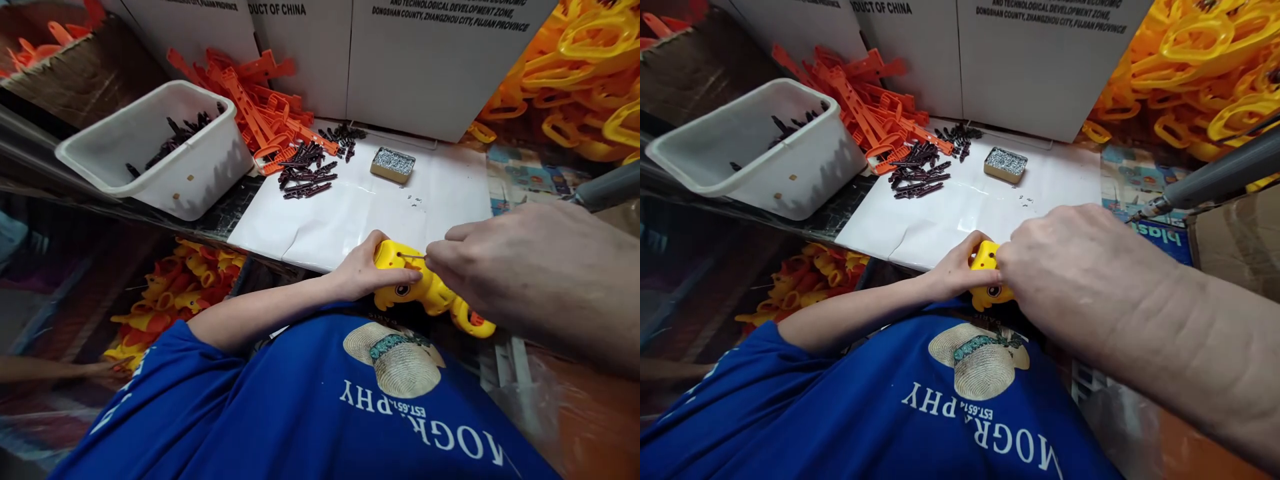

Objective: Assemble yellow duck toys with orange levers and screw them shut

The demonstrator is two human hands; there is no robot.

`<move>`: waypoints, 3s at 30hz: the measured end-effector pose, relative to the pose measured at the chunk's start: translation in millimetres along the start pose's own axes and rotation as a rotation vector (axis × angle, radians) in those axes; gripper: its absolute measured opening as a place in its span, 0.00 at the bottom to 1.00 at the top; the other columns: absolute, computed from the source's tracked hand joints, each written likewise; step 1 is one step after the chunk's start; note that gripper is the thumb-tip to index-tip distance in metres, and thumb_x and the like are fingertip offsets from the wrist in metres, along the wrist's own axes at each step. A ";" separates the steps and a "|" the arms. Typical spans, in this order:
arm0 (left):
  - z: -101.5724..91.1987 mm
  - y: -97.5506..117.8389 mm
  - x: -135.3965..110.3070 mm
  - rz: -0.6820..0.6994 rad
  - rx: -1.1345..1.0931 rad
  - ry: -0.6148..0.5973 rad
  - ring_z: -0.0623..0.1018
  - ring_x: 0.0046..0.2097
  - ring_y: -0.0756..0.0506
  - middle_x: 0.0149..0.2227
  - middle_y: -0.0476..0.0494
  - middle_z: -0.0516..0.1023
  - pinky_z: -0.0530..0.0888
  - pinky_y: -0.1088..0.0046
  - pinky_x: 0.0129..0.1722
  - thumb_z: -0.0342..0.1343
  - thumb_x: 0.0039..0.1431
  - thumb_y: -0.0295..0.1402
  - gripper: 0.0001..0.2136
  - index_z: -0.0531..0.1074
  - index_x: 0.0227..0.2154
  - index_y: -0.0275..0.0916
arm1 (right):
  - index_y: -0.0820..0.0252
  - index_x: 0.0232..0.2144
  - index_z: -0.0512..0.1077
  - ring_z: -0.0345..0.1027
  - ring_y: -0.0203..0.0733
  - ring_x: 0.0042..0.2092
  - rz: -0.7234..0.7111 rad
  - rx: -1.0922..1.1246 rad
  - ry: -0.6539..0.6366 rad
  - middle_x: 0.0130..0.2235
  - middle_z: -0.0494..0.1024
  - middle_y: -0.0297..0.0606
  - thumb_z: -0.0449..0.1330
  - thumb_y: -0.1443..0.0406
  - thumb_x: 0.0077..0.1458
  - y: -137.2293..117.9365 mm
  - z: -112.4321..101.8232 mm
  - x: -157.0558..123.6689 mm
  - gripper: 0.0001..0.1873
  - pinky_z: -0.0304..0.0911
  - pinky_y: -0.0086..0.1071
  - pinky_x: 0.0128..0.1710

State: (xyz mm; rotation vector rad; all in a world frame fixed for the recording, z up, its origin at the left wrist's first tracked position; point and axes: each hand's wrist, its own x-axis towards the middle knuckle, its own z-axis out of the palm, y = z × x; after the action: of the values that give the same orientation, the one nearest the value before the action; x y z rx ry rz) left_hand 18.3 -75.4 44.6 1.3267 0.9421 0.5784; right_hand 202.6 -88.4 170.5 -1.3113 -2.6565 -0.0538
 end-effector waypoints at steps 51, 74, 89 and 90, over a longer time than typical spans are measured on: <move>-12.4 -2.2 -45.7 -0.004 0.084 -0.226 0.76 0.47 0.42 0.46 0.43 0.73 0.76 0.66 0.45 0.71 0.50 0.44 0.35 0.60 0.55 0.40 | 0.54 0.58 0.73 0.76 0.51 0.53 0.373 1.233 -0.356 0.54 0.80 0.41 0.63 0.48 0.61 -5.1 104.3 -53.6 0.28 0.73 0.44 0.54; -17.1 -9.1 -51.1 0.346 0.373 -0.270 0.78 0.44 0.41 0.47 0.38 0.76 0.76 0.63 0.42 0.58 0.61 0.52 0.28 0.61 0.55 0.38 | 0.53 0.55 0.74 0.75 0.51 0.51 0.299 1.123 -0.119 0.50 0.79 0.40 0.69 0.51 0.54 -19.6 103.4 -74.6 0.29 0.73 0.42 0.52; -24.6 -21.2 -41.4 0.582 0.240 -0.167 0.77 0.60 0.33 0.61 0.32 0.74 0.72 0.55 0.62 0.73 0.49 0.42 0.40 0.64 0.64 0.40 | 0.52 0.70 0.58 0.68 0.58 0.64 0.191 0.854 -0.098 0.66 0.69 0.47 0.69 0.50 0.56 16.5 112.2 -102.1 0.46 0.67 0.51 0.64; -29.9 -24.7 -41.9 0.563 0.212 -0.191 0.75 0.62 0.32 0.63 0.32 0.72 0.70 0.53 0.64 0.73 0.49 0.41 0.41 0.64 0.65 0.42 | 0.55 0.69 0.60 0.71 0.58 0.62 0.191 0.820 -0.130 0.65 0.71 0.48 0.68 0.50 0.56 17.2 111.0 -103.0 0.44 0.68 0.50 0.62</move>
State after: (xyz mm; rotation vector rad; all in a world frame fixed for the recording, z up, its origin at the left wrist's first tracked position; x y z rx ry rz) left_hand -32.5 -97.8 31.5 1.8215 0.4738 0.7752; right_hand 261.7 -146.3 42.6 -1.2569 -2.1926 1.0467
